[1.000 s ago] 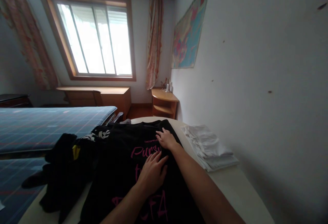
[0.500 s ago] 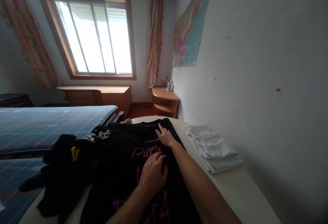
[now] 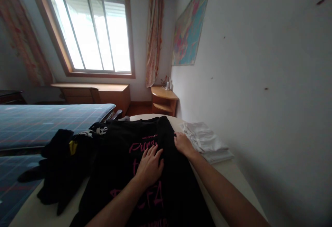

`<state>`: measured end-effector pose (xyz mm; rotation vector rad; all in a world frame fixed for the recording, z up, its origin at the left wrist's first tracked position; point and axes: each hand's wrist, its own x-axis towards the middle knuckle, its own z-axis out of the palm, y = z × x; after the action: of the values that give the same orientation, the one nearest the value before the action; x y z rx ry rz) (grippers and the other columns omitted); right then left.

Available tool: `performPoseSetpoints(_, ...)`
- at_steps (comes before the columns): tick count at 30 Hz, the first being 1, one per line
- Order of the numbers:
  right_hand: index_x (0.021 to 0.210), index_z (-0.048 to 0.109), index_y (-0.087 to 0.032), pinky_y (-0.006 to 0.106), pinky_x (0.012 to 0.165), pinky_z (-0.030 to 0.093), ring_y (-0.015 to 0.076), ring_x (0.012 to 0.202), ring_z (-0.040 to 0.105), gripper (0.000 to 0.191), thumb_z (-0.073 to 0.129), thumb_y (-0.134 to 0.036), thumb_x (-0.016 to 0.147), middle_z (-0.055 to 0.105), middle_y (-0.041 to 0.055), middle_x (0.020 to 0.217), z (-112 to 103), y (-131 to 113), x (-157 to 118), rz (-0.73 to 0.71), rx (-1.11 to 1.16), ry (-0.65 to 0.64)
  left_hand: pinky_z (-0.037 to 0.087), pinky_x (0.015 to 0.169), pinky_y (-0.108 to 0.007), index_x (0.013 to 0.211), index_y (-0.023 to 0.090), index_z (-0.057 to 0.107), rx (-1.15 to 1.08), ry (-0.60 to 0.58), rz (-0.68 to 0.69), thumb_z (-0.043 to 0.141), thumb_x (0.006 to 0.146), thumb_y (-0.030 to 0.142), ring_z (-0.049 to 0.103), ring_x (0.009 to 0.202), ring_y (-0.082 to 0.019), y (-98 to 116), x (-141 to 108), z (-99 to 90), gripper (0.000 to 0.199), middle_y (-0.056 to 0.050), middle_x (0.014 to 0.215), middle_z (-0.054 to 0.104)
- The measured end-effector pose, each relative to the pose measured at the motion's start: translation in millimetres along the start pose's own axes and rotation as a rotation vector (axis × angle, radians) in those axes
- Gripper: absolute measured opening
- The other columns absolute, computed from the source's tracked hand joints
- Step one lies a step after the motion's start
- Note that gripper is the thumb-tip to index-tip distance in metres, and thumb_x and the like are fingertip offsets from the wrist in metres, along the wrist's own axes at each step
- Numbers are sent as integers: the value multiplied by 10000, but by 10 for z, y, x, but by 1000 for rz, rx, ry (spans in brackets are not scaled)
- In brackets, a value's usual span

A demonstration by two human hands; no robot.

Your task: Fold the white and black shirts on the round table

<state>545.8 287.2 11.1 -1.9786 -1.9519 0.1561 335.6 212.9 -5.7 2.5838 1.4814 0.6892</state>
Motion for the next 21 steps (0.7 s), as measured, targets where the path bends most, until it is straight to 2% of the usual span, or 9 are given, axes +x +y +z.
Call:
performPoseSetpoints(3,1178,659,-81,361,929,456,299,1104,648,344,514,-272,932,688,215,1172,-37,63,-131,94,-35,-6,335,1153,-522,1272,178,632,-25,43,37,551,873,194,437,1382,-309,37,4,-73,408,-137,1493,486)
performPoseSetpoints(5,1093,688,-94,355,853,477,308,1034,676,330,557,-339,915,713,208,1098,-45,79,-162,135,-45,-25,343,1154,-503,1212,206,660,-88,46,157,552,861,162,452,1364,-290,102,-19,-165,370,-101,1473,509)
performPoseSetpoints(7,1058,693,-104,341,820,476,303,1012,683,324,587,-368,902,724,195,1067,-49,84,-158,154,-44,-38,372,1141,-449,1229,244,647,-180,-54,367,566,874,181,503,1313,-248,205,-74,-274,369,-56,1404,579)
performPoseSetpoints(9,1058,685,-120,320,813,469,282,1013,681,300,601,-362,900,727,175,1066,-54,88,-139,150,-34,-41,413,1106,-420,1305,275,600,-235,-206,565,621,881,284,545,1267,-240,342,-156,-370,425,-36,1367,611)
performPoseSetpoints(12,1081,659,-138,304,817,456,256,1006,673,271,615,-335,902,723,154,1072,-67,95,-127,116,-8,-38,433,1071,-463,1361,314,555,-191,-318,740,651,874,451,534,1284,-286,566,-289,-438,515,-46,1449,545)
performPoseSetpoints(15,1188,603,-159,300,827,455,226,970,675,309,619,-283,906,720,123,1074,-89,105,-155,51,30,-35,472,996,-412,1369,339,532,-97,-292,868,583,934,432,550,1256,-261,767,-380,-400,447,-15,1477,516)
performPoseSetpoints(17,1255,572,-195,290,868,453,198,992,668,346,608,-241,914,710,88,1117,-107,113,-184,-17,59,-37,503,853,-327,1385,357,503,-23,-235,950,508,996,356,604,1147,-201,886,-412,-332,389,17,1422,564)
performPoseSetpoints(19,1252,601,-224,280,944,437,179,1079,642,328,585,-208,925,690,66,1187,-125,120,-206,-91,82,-48,481,697,-284,1353,353,526,38,-160,1037,441,1035,302,632,1013,-158,997,-433,-242,333,29,1319,629)
performPoseSetpoints(21,1219,653,-214,270,1013,409,173,1162,608,297,551,-193,941,672,70,1242,-142,128,-215,-142,91,-65,434,581,-278,1201,295,622,69,-89,1124,426,1042,277,629,881,-138,1099,-452,-144,253,16,1140,686)
